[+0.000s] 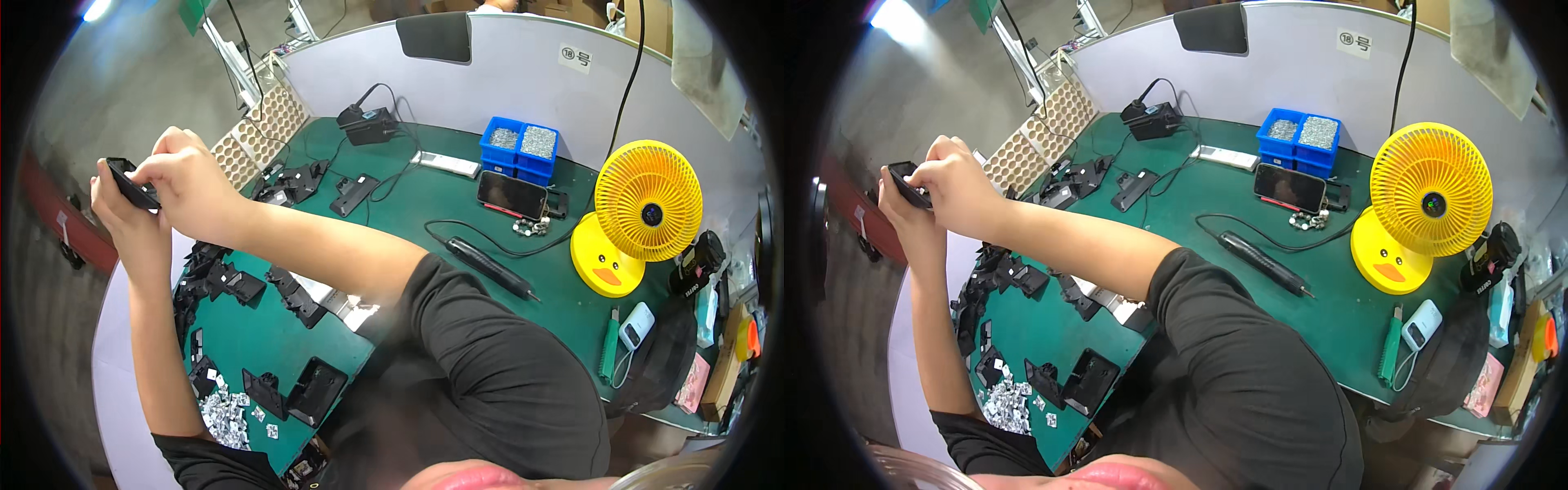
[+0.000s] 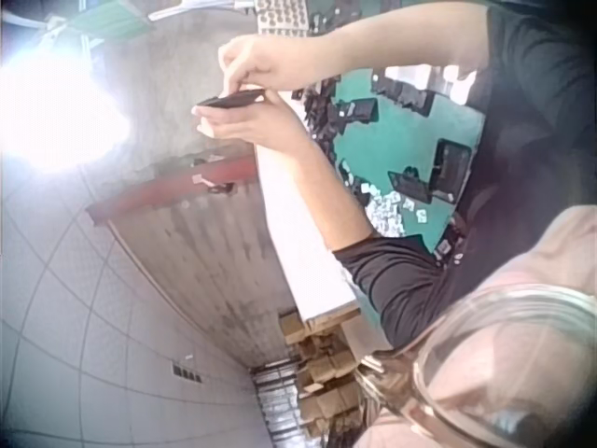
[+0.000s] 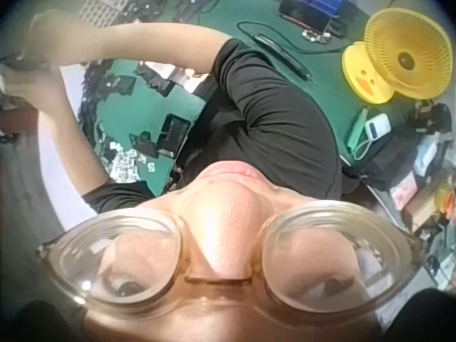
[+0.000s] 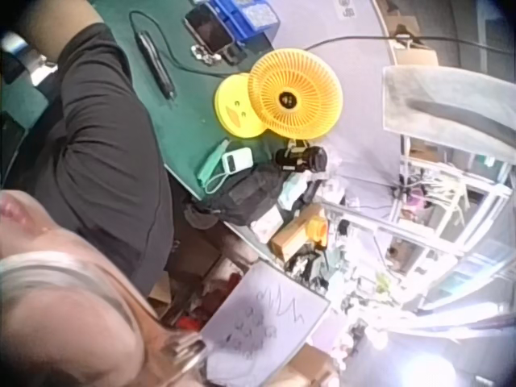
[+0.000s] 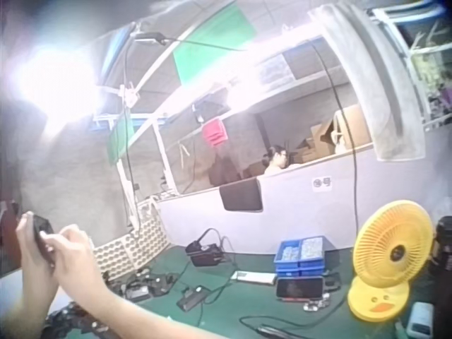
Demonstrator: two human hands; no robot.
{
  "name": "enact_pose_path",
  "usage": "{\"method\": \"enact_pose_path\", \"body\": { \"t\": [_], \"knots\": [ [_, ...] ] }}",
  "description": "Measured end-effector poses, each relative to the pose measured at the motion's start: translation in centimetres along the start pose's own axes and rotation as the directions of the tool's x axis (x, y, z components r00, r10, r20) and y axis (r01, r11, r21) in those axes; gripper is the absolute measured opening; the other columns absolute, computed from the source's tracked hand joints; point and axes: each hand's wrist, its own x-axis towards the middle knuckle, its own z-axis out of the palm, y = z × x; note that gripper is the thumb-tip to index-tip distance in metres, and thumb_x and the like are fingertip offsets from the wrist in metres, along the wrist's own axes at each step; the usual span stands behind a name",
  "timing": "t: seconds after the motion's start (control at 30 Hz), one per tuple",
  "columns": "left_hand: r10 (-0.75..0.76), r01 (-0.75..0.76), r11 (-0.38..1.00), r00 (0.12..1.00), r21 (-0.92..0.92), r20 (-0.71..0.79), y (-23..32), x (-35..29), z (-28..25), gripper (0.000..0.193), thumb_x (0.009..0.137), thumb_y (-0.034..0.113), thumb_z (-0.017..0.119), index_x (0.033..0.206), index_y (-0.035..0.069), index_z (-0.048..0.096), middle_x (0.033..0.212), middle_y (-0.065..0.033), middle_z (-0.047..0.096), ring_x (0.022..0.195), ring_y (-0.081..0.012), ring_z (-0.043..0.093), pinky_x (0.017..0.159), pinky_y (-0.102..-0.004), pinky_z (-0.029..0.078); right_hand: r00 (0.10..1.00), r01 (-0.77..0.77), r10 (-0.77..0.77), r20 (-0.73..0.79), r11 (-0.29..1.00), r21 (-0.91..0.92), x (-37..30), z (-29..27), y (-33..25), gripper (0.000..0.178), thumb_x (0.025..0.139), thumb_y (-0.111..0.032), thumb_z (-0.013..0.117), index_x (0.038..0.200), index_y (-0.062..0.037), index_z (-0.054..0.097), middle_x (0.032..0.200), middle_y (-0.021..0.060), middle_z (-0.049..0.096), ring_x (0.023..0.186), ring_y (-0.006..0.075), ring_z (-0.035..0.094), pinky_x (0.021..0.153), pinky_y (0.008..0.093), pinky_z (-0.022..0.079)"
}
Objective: The person assembles small electronic components by attaching QR code labels and other parts to plastic housings using an electric screwdriver.
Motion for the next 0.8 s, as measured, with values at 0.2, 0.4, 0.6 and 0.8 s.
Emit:
{"method": "enact_pose_path", "body": {
  "t": [0.2,0.4,0.6,0.8],
  "knots": [
    [0.017,-0.016,0.999,1.000,0.044,-0.011,0.1,-0.3,0.1,0.085,0.079,0.011,0.072,0.144,0.005,0.017,0.134,-0.0245,0.026,0.127,-0.0479,0.030,0.100,-0.0515,0.037,0.996,-0.005,0.006,0.093,1.000,-0.014,-0.1,-0.3,0.2,0.019,0.076,0.003,0.058,0.086,-0.0067,0.070,0.083,0.0118,0.054,0.088,0.0306,0.052,0.079,0.0382,0.043],
    [0.055,-0.054,0.996,0.998,0.066,-0.013,0.2,-0.6,0.5,0.081,0.081,0.014,0.070,0.144,0.004,0.019,0.133,-0.0219,0.028,0.127,-0.0472,0.030,0.102,-0.0537,0.035,0.988,-0.099,0.088,0.129,0.992,0.078,-0.5,-0.9,-0.1,0.018,0.073,-0.006,0.064,0.090,-0.0051,0.071,0.083,0.0121,0.053,0.084,0.0254,0.052,0.076,0.0359,0.044],
    [0.130,-0.139,0.969,0.990,0.204,0.060,0.2,0.3,0.2,0.083,0.077,0.014,0.074,0.143,0.006,0.024,0.134,-0.0191,0.028,0.128,-0.0481,0.027,0.107,-0.0571,0.029,0.938,-0.299,0.279,0.206,0.952,0.072,-0.1,-2.0,0.0,0.023,0.071,-0.014,0.072,0.090,-0.0033,0.069,0.083,0.0098,0.051,0.071,0.0170,0.052,0.063,0.0304,0.045],
    [0.129,-0.129,0.992,0.991,0.008,-0.028,2.6,-1.1,-0.5,0.092,0.071,0.019,0.080,0.143,0.010,0.023,0.144,-0.0195,0.018,0.134,-0.0476,0.020,0.106,-0.0559,0.031,0.834,-0.552,0.507,0.219,0.775,0.308,4.2,-8.7,3.7,0.026,0.082,-0.008,0.066,0.106,0.0002,0.063,0.104,0.0091,0.061,0.080,0.0151,0.061,0.072,0.0271,0.049]
  ]
}}
